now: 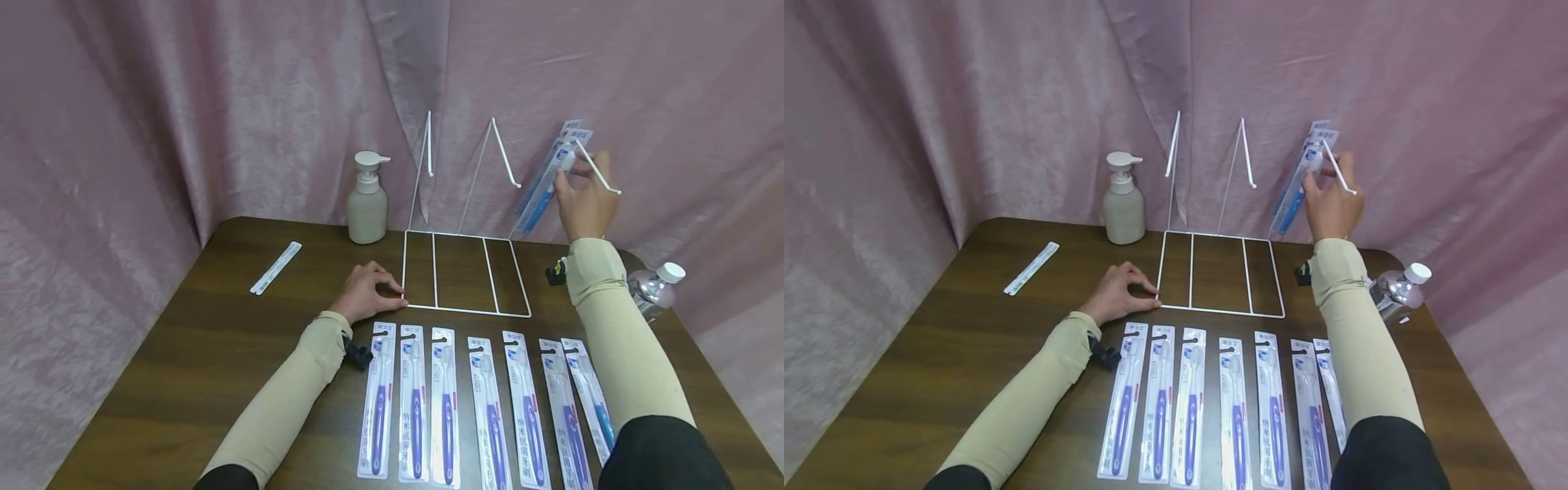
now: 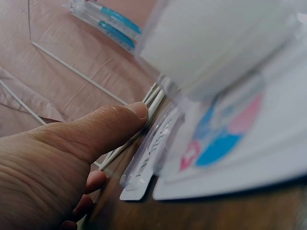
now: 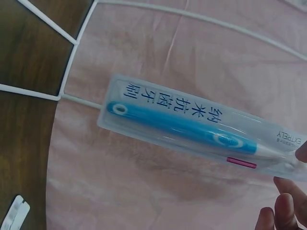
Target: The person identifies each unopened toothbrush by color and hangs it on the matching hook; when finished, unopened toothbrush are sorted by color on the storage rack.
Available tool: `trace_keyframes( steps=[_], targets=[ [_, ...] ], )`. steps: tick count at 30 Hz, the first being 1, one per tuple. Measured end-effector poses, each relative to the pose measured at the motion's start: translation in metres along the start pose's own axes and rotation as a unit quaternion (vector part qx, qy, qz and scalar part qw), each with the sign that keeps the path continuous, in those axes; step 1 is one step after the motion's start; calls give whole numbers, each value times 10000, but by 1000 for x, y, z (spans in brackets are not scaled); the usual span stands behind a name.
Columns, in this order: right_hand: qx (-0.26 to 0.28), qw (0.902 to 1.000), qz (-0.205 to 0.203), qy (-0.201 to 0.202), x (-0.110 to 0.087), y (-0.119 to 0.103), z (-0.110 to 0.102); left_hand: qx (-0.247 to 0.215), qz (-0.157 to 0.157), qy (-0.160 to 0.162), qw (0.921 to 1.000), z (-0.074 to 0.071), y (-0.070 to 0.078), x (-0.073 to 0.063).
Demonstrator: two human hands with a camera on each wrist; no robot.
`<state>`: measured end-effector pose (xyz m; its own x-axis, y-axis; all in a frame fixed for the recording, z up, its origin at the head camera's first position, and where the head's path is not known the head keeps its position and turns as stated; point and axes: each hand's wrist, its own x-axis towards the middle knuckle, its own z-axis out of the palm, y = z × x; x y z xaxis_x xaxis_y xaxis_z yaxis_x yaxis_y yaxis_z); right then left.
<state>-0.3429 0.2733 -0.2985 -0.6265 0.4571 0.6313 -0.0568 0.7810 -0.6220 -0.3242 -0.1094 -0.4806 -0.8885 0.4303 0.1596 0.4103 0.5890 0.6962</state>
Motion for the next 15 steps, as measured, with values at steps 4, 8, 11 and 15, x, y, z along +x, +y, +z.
trace_keyframes(
  steps=[4, 8, 11, 15],
  targets=[
    [-131, 9998, 166, 36, 11, 5, 5, 71, 94, 11, 9999, 4, 6, 1],
    [-146, 9997, 88, 156, 16, 10, 6, 92, 71, -44, 9999, 8, 9, 1],
    [-93, 9997, 45, 210, 18, 11, 7, 72, 30, -63, 9999, 10, 10, 2],
    [-73, 9998, 168, 85, 18, 11, 3, 7, 43, -88, 10000, 11, 10, 3]
  ],
)
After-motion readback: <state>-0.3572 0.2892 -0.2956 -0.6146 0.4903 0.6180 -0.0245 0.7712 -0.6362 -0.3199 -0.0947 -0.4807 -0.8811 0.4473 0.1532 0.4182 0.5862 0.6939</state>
